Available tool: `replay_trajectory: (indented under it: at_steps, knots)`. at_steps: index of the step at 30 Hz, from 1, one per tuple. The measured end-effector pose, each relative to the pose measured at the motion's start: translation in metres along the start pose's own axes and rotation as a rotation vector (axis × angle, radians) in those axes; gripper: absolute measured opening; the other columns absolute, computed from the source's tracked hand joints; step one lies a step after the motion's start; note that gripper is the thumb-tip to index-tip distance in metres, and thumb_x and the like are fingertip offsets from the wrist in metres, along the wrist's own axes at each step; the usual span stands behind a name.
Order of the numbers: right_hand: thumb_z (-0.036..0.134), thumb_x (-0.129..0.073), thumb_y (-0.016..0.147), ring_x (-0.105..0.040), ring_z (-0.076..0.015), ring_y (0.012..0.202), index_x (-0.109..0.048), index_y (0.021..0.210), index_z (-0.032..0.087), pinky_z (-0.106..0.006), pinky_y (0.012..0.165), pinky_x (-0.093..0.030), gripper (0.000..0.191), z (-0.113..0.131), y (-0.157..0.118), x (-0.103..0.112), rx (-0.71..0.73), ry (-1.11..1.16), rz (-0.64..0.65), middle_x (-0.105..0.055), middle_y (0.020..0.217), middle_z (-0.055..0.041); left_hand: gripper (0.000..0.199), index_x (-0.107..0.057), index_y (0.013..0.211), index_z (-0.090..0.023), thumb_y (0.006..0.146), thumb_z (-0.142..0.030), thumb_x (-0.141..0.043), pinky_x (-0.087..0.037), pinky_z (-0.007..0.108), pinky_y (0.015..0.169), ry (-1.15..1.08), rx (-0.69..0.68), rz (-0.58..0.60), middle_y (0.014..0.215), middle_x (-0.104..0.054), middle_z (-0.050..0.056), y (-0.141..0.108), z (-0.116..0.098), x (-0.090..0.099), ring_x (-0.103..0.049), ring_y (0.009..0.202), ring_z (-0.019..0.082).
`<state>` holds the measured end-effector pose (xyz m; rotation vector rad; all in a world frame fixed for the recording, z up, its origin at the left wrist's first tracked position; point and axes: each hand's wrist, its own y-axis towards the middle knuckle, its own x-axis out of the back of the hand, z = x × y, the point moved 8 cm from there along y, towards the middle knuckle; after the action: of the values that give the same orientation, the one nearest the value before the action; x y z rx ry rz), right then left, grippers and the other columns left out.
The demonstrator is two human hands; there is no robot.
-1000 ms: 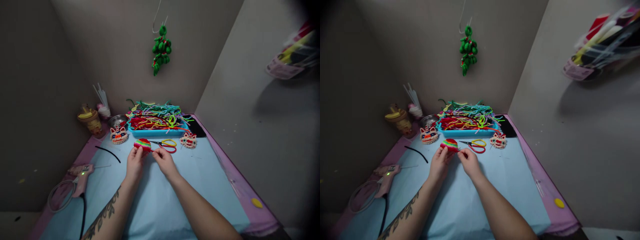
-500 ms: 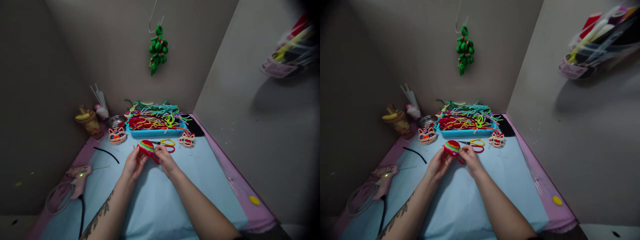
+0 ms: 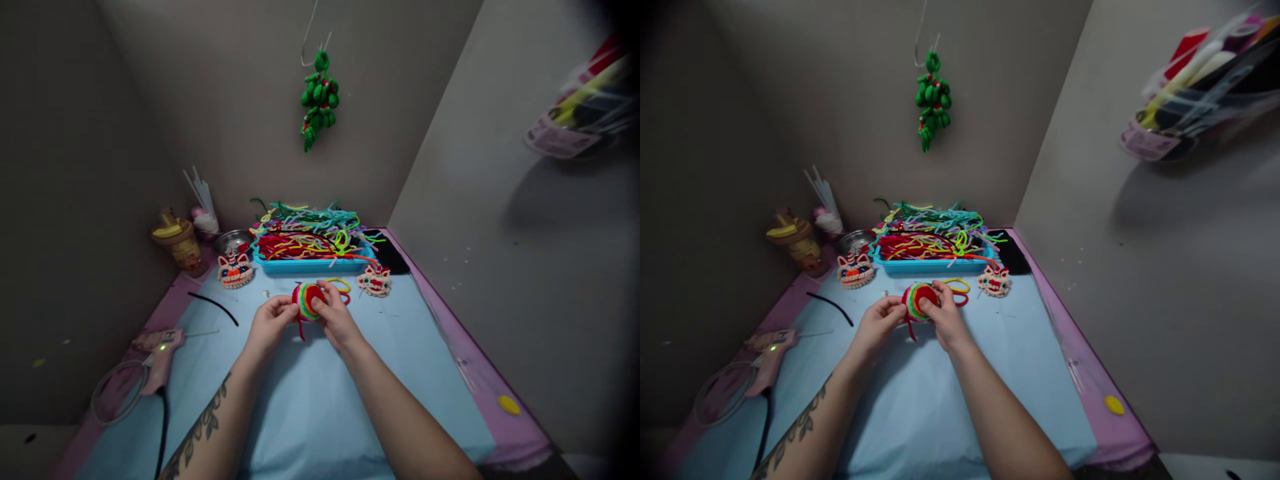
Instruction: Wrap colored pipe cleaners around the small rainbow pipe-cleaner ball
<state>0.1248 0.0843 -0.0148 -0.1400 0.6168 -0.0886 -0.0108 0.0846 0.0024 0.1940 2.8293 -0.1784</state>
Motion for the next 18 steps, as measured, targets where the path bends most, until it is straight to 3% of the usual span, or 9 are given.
replay_trajectory:
  at_steps: [5, 10, 18]
  knots:
    - [0.036, -0.082, 0.059, -0.061, -0.0199, 0.089, -0.049, 0.112, 0.025, -0.032, 0.075, -0.050, 0.063, 0.001, 0.002, 0.002, 0.036, -0.035, -0.002, -0.061, 0.099, -0.0022, 0.030, -0.069, 0.078, -0.013, 0.062, -0.037, -0.080, -0.050, 0.025, 0.066, 0.148, -0.067, -0.058, 0.071, -0.072, 0.004, -0.003, -0.008, 0.002, -0.065, 0.065, 0.015]
    - [0.037, -0.081, 0.059, -0.061, -0.0210, 0.091, -0.051, 0.110, 0.025, -0.034, 0.080, -0.049, 0.061, 0.006, 0.001, 0.000, 0.076, -0.076, 0.032, -0.062, 0.099, -0.0027, 0.041, -0.068, 0.088, -0.013, 0.061, -0.041, -0.080, -0.049, 0.025, 0.062, 0.035, 0.030, -0.022, 0.073, -0.073, 0.005, -0.001, 0.002, 0.000, -0.066, 0.064, 0.016]
    - [0.031, -0.078, 0.065, -0.061, -0.0190, 0.090, -0.050, 0.118, 0.025, -0.032, 0.082, -0.048, 0.061, 0.013, -0.001, -0.007, 0.188, -0.279, 0.204, -0.062, 0.105, -0.0019, 0.033, -0.069, 0.077, -0.013, 0.056, -0.034, -0.083, -0.050, 0.025, 0.065, 0.105, -0.048, -0.099, 0.069, -0.073, 0.004, -0.001, -0.005, 0.010, -0.066, 0.062, 0.015]
